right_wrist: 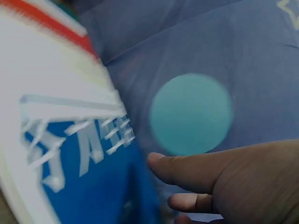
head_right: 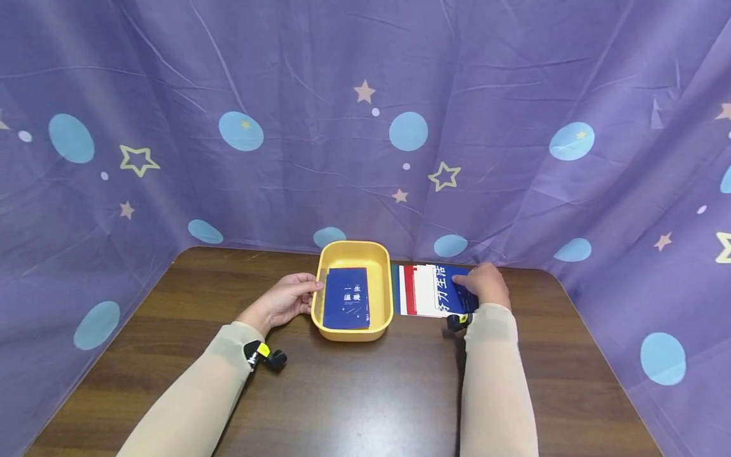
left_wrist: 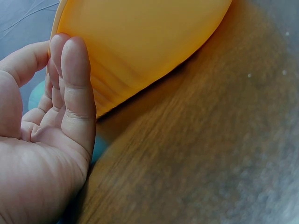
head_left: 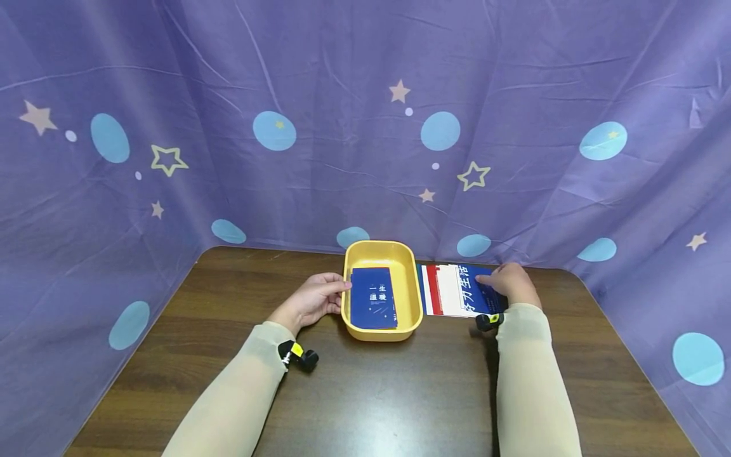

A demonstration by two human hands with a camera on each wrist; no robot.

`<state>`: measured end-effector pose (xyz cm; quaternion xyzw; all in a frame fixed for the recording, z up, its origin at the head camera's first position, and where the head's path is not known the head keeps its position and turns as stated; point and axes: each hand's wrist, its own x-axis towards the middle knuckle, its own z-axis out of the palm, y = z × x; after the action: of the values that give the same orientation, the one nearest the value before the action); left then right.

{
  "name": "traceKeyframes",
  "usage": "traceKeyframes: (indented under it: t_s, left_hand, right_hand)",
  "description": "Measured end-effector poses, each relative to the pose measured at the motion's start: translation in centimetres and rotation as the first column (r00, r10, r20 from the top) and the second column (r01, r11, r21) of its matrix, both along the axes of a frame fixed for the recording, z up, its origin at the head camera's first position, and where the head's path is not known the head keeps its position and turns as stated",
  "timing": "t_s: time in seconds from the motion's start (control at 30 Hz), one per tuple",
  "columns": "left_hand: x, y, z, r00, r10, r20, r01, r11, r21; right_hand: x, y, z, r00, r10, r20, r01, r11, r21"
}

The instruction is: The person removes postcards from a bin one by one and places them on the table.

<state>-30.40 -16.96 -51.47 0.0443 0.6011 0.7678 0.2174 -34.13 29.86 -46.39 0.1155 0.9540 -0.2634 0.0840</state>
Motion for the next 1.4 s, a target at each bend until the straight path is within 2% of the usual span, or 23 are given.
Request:
traceKeyframes:
  t_s: [0.13,0.2,0.43,0.67,0.8,0.93,1.07,1.23,1.4]
  left_hand:
    - [0.0,0.0,0.0,1.000,0.002,-0.001,-0.002,1.000,-0.003]
    - [0.0,0.0,0.0,1.000,0.006,0.001,-0.006,1.000,-0.002]
    - [0.0,0.0,0.0,1.000,0.001,-0.001,-0.001,1.000,-0.006]
    - [-0.1,0.2,-0.1,1.000,0.003,-0.004,-0.003,1.000,-0.002]
    - [-0.1,0.2,-0.1,1.000,0.003,-0.004,-0.003,1.000,-0.003]
    - [-0.1,0.1,-0.2,1.000,0.013,0.000,-0.013,1.000,-0.006]
    - [0.0,0.1,-0.2,1.000,0.014,0.007,-0.014,1.000,-0.002]
    - [0.0,0.2,-0.2,1.000,0.006,0.003,-0.006,1.000,0.001]
    - [-0.1,0.0,-0.1,1.000,0.005,0.004,-0.005,1.000,0.001]
  right_hand:
    - [-0.1,-0.2,1.5,0.998,0.003,-0.060,-0.006,0.999,-0.042]
    - [0.0,-0.6,2.3,0.998,0.006,-0.070,-0.013,0.995,-0.096]
    - [0.5,-4.3,4.8,0.992,0.091,-0.091,-0.112,0.956,-0.271]
    - [0.4,-8.8,5.2,0.968,0.234,-0.091,-0.251,0.885,-0.393]
    - [0.6,-10.8,5.3,0.956,0.270,-0.119,-0.294,0.848,-0.441]
    - [0.8,-12.7,5.3,0.943,0.308,-0.128,-0.332,0.822,-0.462]
    - [1.0,-14.9,5.2,0.933,0.345,-0.102,-0.350,0.803,-0.483]
    - [0.7,-17.7,5.1,0.921,0.388,-0.047,-0.366,0.814,-0.452]
    - [-0.6,-20.0,5.0,0.894,0.449,0.011,-0.414,0.833,-0.366]
